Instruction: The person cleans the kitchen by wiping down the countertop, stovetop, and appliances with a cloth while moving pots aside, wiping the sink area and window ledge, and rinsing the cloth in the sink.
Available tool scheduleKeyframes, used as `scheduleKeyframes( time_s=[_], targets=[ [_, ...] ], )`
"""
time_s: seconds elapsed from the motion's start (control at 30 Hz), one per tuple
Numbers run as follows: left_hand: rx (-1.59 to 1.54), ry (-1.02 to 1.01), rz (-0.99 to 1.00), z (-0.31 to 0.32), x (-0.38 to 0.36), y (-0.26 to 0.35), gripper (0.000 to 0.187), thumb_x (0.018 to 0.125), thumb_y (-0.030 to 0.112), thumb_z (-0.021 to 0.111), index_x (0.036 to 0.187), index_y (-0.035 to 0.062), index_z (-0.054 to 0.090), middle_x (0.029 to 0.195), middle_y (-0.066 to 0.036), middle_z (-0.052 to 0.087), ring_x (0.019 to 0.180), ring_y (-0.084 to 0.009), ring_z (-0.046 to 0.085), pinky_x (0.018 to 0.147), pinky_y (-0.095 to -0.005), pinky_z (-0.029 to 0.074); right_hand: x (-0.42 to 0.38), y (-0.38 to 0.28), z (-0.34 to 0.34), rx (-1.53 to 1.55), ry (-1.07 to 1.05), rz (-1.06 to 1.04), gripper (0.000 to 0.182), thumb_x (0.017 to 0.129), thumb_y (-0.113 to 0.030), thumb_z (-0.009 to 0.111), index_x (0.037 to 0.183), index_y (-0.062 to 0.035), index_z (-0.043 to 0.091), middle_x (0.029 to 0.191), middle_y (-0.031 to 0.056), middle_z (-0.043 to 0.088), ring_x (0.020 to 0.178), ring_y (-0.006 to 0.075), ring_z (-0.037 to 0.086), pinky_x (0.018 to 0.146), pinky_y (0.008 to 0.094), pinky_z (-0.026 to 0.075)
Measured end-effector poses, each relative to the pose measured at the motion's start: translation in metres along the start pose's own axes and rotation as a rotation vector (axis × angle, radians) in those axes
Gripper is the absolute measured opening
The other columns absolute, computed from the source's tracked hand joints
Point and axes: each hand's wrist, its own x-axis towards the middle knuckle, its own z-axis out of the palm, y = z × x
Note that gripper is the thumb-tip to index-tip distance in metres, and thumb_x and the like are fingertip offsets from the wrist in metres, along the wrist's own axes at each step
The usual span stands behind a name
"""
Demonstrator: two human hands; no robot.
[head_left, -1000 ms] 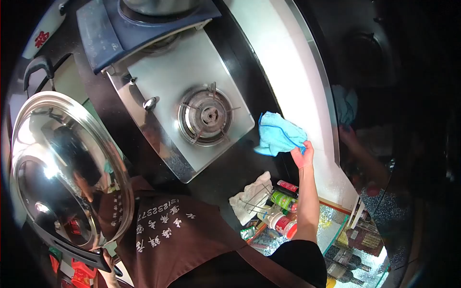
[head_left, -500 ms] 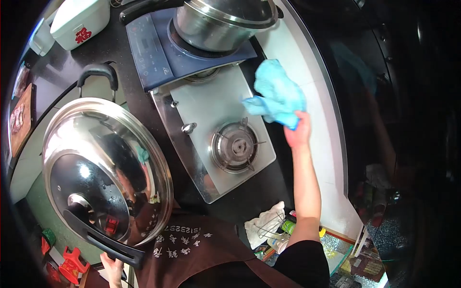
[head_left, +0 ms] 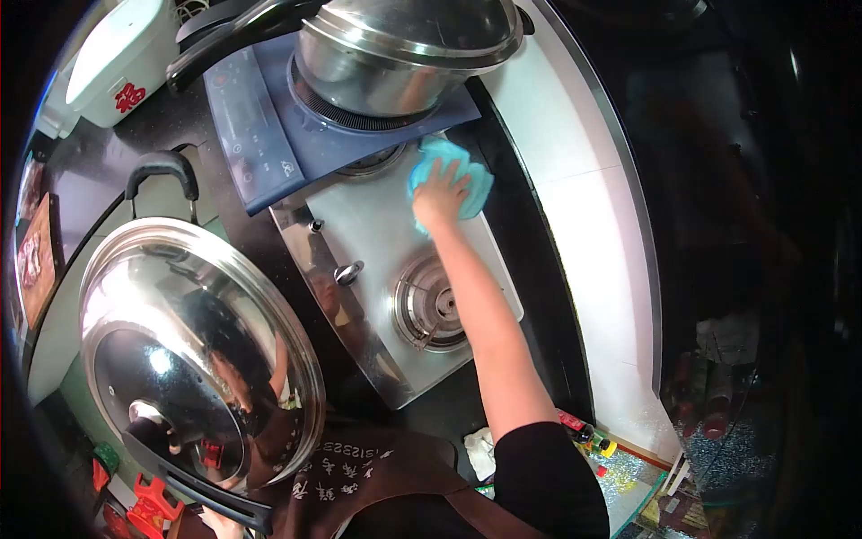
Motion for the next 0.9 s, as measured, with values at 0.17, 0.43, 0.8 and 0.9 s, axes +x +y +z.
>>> scheduleKeyframes(
  time_s=[0.17,0.43,0.8,0.9],
  targets=[
    [0.052,-0.034,-0.067,0.008,0.002,0.014,0.035,0.084,0.017,0.069,0.111,0.0073,0.048,0.073,0.001,0.052,0.052,-0.0061,0.047,0.045,-0.0207,0.037,0.103,0.079,0.02,-0.066,0.198,-0.478,0.051,0.093,-0.025,0.048,0.13,0.0093,0.044,0.142,0.0297,0.038,0.135,0.0469,0.032,0.112,0.0511,0.029],
    [0.059,-0.049,-0.138,-0.002,-0.01,0.006,0.031,0.088,0.018,0.064,0.114,0.0086,0.049,0.072,0.003,0.05,0.052,-0.0052,0.046,0.045,-0.0207,0.036,0.075,0.123,-0.023,0.107,0.05,-0.697,0.051,0.092,-0.023,0.052,0.136,0.0019,0.042,0.151,0.0211,0.031,0.139,0.041,0.029,0.114,0.0448,0.03],
    [0.059,-0.214,0.073,0.009,-0.035,0.015,0.018,0.095,0.022,0.055,0.109,0.0121,0.051,0.068,0.006,0.044,0.052,-0.0028,0.04,0.046,-0.0201,0.031,-0.184,0.271,-0.047,0.177,0.009,-0.407,0.06,0.091,-0.015,0.054,0.147,-0.0127,0.033,0.157,0.0155,0.023,0.14,0.0451,0.024,0.114,0.0498,0.027],
    [0.102,-0.221,0.169,-0.004,-0.041,0.005,0.015,0.094,0.026,0.057,0.092,0.0119,0.052,0.066,0.007,0.043,0.052,-0.0019,0.039,0.046,-0.0198,0.029,-0.261,0.273,-0.02,0.221,0.223,-0.099,0.062,0.088,-0.017,0.059,0.146,-0.0149,0.037,0.156,0.0163,0.024,0.138,0.0516,0.023,0.112,0.0557,0.026]
  ],
)
